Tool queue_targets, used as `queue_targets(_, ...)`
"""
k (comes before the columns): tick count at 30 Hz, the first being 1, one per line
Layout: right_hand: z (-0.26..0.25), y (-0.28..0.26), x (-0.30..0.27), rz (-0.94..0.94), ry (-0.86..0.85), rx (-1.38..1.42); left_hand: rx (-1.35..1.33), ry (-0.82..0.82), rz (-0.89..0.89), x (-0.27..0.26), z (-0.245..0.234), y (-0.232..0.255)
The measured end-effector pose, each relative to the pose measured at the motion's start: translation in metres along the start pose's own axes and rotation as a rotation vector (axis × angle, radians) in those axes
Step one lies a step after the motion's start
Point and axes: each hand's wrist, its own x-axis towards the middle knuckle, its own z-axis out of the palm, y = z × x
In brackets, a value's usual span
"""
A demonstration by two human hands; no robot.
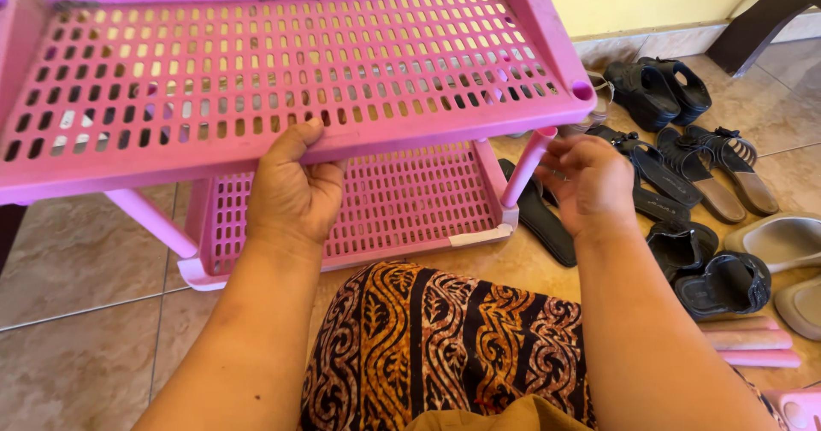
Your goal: The person assembles a pink plastic shoe rack by inserting cylindrical legs into two perforated trays and securing them. They handle the trays and legs by hand, aligning and pushing the parts together to form a two-tiered rack.
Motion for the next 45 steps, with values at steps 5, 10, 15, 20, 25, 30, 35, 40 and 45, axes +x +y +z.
queue_targets(5,-0.012,0.017,0.032,-0.441,0.042,-0.550,0.014,0.075,-0.017,0.021,0.001,-0.011)
queue_targets(10,-0.007,0.018,0.046,-0.415,-0.131,-0.493,0.050,0.068,-0.023,0.028,-0.005,-0.018)
queue_targets(15,-0.009,0.015,0.043,-0.492,-0.103,-0.639,0.077,0.117,-0.018,0.021,-0.010,-0.018)
queue_targets(20,-0.013,0.017,0.044,-0.469,-0.061,-0.716,0.114,0.140,-0.022,0.017,-0.011,-0.024)
queue_targets(25,-0.015,0.025,0.047,-0.297,0.002,-0.695,0.127,0.159,-0.013,0.015,-0.011,-0.022)
queue_targets(30,-0.042,0.010,0.027,-0.171,-0.233,-0.488,0.169,0.150,-0.024,0.009,-0.015,-0.007)
queue_targets(35,-0.039,-0.016,-0.001,0.153,-0.271,-0.146,0.240,0.095,-0.025,0.000,-0.025,0.008)
queue_targets(40,0.011,-0.048,0.009,0.452,-0.104,-0.441,0.221,0.080,-0.081,0.001,-0.037,0.015)
queue_targets(45,0.047,-0.052,0.015,0.356,-0.016,-0.842,0.199,0.076,-0.097,0.003,-0.047,0.012)
